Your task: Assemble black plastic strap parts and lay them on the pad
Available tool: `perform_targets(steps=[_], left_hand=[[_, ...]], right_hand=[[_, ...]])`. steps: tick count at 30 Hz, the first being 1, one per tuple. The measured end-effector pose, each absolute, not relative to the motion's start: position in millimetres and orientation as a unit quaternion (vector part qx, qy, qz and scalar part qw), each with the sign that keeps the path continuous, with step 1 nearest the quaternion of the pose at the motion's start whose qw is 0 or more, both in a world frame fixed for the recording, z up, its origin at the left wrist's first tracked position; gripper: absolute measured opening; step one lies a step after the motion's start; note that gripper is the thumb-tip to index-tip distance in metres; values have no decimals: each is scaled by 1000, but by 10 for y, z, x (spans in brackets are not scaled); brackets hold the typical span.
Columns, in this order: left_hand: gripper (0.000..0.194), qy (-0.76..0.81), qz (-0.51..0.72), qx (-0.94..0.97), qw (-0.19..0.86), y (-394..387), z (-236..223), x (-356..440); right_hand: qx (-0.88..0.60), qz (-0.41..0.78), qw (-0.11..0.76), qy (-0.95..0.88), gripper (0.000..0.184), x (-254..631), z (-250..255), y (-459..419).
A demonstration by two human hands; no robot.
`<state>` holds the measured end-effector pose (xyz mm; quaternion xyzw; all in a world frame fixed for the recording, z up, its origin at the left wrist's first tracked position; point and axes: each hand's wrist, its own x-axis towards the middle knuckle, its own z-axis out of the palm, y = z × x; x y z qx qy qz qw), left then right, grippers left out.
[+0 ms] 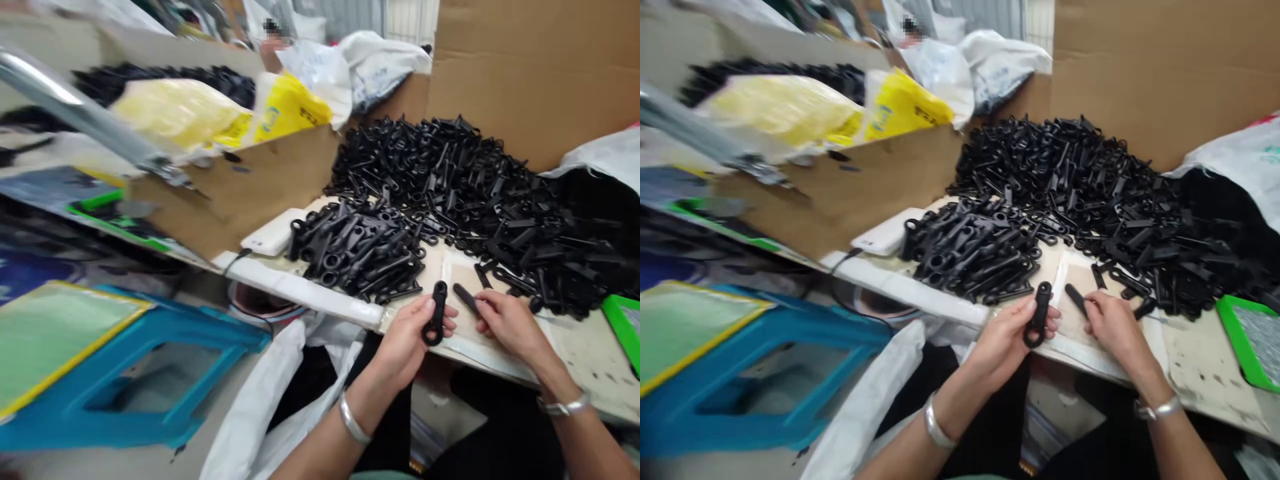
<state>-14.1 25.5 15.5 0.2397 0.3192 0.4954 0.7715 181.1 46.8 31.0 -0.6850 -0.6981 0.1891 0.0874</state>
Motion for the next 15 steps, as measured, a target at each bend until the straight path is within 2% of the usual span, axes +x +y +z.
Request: perform_targets(steps=[3, 5, 11, 15], left_hand=[[29, 323, 490, 224, 778, 250, 155, -121], [30, 329, 490, 215, 778, 239, 160, -120], [34, 359, 490, 196, 770, 262, 178, -144], [28, 346, 501, 182, 772, 244, 181, -120]], right_hand=[[-717, 29, -35, -696, 31, 1676, 371, 394], [-729, -29, -77, -679, 28, 1606, 403, 367], [-683, -31, 10, -729, 17, 1514, 386, 399], [-677, -7, 57, -734, 18, 1606, 333, 386]])
